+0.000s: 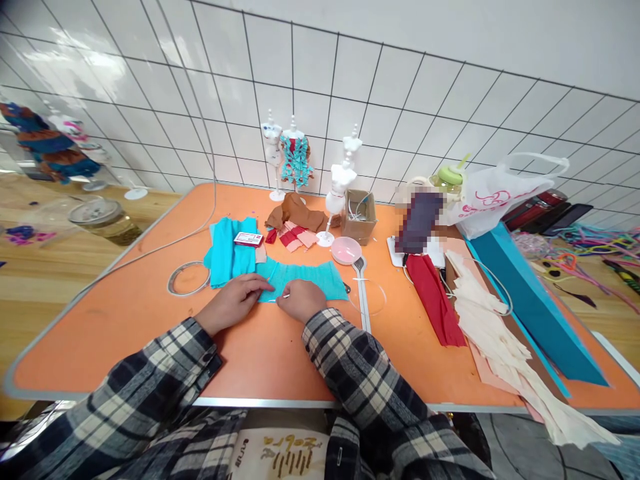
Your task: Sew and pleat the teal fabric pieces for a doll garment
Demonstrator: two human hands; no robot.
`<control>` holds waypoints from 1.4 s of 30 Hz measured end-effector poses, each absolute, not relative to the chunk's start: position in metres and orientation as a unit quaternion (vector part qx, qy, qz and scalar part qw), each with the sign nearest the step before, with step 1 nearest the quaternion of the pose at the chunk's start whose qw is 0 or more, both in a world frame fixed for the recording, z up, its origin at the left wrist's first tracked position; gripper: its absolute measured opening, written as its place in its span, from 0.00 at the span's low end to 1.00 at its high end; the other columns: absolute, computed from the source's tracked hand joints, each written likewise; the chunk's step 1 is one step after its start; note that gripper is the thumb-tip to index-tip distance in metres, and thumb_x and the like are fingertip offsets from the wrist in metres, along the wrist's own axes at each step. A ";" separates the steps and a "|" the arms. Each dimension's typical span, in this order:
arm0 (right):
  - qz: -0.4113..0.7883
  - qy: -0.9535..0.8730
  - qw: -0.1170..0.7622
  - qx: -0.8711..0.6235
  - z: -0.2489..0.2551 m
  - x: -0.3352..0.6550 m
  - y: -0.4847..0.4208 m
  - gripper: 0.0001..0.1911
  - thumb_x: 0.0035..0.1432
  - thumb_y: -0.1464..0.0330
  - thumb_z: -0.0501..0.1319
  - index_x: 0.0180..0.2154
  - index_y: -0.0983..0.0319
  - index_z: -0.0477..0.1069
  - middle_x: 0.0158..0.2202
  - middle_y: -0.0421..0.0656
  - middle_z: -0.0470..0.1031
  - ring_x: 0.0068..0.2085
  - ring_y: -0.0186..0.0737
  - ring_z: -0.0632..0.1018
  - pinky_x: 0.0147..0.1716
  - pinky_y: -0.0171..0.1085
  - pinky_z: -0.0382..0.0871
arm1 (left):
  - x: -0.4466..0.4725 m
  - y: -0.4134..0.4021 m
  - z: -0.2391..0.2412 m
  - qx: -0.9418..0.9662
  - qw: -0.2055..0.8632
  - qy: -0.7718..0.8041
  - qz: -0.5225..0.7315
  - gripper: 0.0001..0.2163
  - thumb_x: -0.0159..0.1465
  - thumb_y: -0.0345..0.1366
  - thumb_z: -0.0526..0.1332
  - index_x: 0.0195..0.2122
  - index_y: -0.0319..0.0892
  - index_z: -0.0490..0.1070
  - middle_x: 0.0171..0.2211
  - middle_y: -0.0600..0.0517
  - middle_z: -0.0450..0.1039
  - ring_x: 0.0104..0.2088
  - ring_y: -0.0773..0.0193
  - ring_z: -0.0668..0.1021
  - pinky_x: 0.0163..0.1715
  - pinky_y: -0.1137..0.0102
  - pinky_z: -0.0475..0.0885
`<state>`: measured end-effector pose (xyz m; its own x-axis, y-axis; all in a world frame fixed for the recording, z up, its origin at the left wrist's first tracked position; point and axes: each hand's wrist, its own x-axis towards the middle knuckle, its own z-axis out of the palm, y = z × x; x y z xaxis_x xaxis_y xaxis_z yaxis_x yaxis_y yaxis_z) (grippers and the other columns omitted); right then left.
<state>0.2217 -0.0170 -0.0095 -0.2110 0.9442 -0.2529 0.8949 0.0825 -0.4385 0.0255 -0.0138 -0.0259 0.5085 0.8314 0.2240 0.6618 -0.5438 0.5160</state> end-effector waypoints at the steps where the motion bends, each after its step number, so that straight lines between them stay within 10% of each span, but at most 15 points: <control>1: 0.258 -0.734 0.045 -0.627 -0.009 0.221 -0.017 0.14 0.54 0.58 0.61 0.38 0.57 0.78 0.40 0.44 0.81 0.41 0.41 0.78 0.32 0.34 0.62 | 0.028 -0.016 -0.025 0.843 0.187 0.451 0.226 0.12 0.65 0.32 0.54 0.42 0.44 0.78 0.41 0.47 0.77 0.43 0.58 0.77 0.45 0.62 0.71; 16: 0.269 -0.730 0.045 -0.627 -0.009 0.223 -0.017 0.15 0.55 0.56 0.60 0.38 0.56 0.78 0.40 0.43 0.81 0.40 0.41 0.78 0.32 0.34 0.63 | 0.032 -0.022 -0.018 0.816 0.197 0.497 0.220 0.14 0.61 0.46 0.62 0.42 0.45 0.77 0.44 0.48 0.76 0.46 0.55 0.76 0.47 0.61 0.69; 26: 0.268 -0.731 0.044 -0.626 -0.007 0.227 -0.017 0.14 0.55 0.56 0.60 0.37 0.57 0.78 0.41 0.44 0.81 0.41 0.42 0.78 0.33 0.34 0.64 | 0.036 -0.022 -0.021 0.792 0.180 0.556 0.178 0.13 0.60 0.38 0.61 0.46 0.48 0.74 0.50 0.48 0.71 0.50 0.48 0.72 0.49 0.50 0.66; 32: 0.263 -0.734 0.039 -0.624 -0.005 0.228 -0.017 0.13 0.56 0.58 0.61 0.38 0.57 0.78 0.41 0.44 0.81 0.42 0.41 0.78 0.34 0.34 0.64 | 0.030 -0.032 -0.009 0.828 0.163 0.432 0.318 0.10 0.65 0.35 0.55 0.46 0.43 0.72 0.48 0.46 0.72 0.51 0.56 0.73 0.52 0.60 0.69; 42: 0.288 -0.743 0.050 -0.602 -0.010 0.239 -0.012 0.15 0.57 0.56 0.60 0.37 0.59 0.78 0.39 0.43 0.80 0.39 0.39 0.77 0.33 0.33 0.63 | 0.026 -0.038 -0.015 0.933 0.119 0.327 0.089 0.18 0.68 0.40 0.53 0.57 0.44 0.67 0.57 0.43 0.71 0.58 0.53 0.71 0.63 0.49 0.54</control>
<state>0.2394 -0.0122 -0.0101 -0.2691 0.9236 -0.2730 0.8657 0.1077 -0.4888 0.0258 -0.0379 -0.0152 0.7707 0.6310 0.0887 0.5887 -0.7584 0.2797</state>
